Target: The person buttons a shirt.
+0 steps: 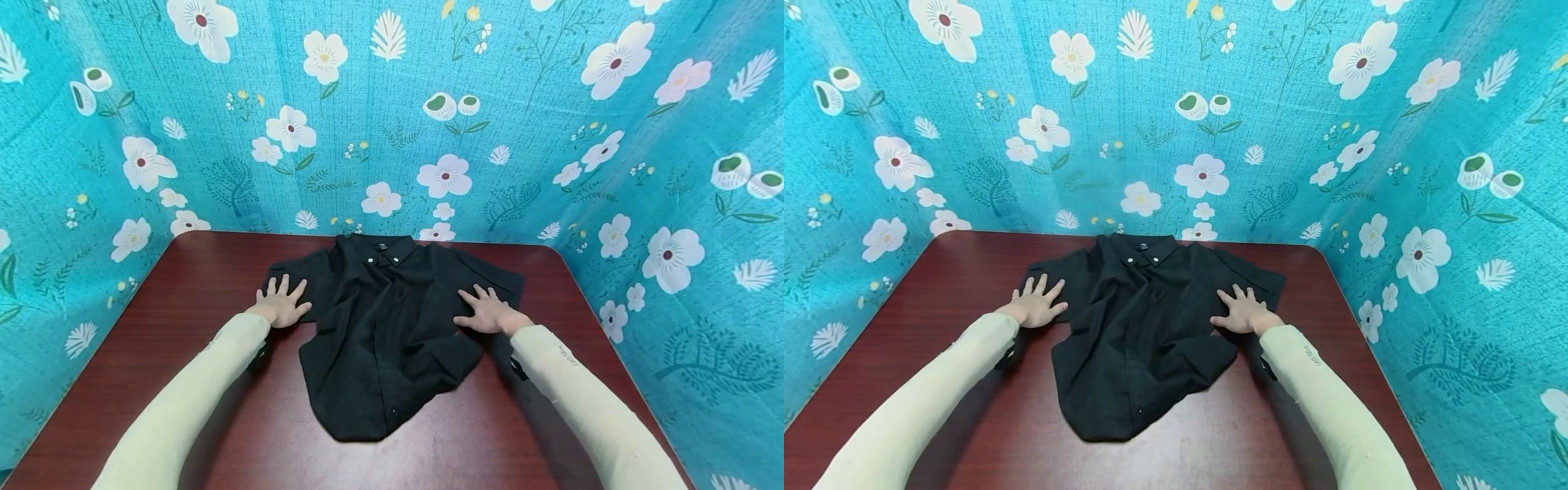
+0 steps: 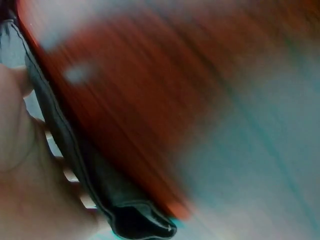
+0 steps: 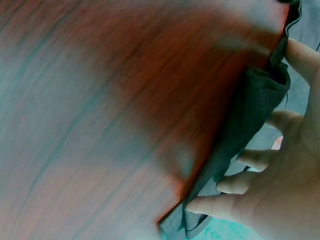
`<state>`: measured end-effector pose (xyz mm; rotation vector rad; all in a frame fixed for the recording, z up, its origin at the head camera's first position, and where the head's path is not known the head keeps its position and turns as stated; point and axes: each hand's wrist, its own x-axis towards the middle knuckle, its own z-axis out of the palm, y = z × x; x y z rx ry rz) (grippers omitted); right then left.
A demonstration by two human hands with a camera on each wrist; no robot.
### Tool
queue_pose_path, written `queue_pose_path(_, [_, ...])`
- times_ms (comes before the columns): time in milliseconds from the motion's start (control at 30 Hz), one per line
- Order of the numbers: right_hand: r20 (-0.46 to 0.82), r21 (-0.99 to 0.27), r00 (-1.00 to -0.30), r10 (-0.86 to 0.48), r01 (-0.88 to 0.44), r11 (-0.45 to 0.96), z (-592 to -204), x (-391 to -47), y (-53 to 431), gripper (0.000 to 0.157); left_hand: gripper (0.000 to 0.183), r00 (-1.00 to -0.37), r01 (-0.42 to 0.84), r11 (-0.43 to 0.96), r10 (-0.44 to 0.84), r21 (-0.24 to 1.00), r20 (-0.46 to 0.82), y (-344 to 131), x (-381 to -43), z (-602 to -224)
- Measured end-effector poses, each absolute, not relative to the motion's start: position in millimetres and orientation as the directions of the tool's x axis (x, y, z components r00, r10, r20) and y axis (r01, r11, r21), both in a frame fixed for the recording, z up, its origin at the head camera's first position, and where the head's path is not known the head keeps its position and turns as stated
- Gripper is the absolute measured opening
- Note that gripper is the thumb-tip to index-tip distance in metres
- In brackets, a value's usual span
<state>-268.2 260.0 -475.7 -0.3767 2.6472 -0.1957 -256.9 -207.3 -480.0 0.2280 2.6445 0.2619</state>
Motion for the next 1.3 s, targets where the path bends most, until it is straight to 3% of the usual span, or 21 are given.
queue_pose_path(600, [-0.414,-0.221,-0.861,-0.294,-0.218,0.951,-473.0,-266.2,286.5,0.081,0.068,-0.881,0.060,0.971,0.160,0.230,-0.446,-229.8,-257.0,-480.4])
queue_pose_path(900, [-0.397,-0.232,-0.893,-0.213,-0.127,0.964,-472.2,-262.3,259.0,0.080,0.059,-0.939,0.015,0.958,0.111,0.285,-0.324,-199.3,-260.3,-475.2])
queue_pose_path(1300, [-0.467,-0.190,-0.867,-0.173,-0.092,0.977,-476.1,-262.4,243.5,0.096,0.082,-0.884,-0.106,0.976,-0.006,0.189,-0.467,-176.9,-266.0,-480.3])
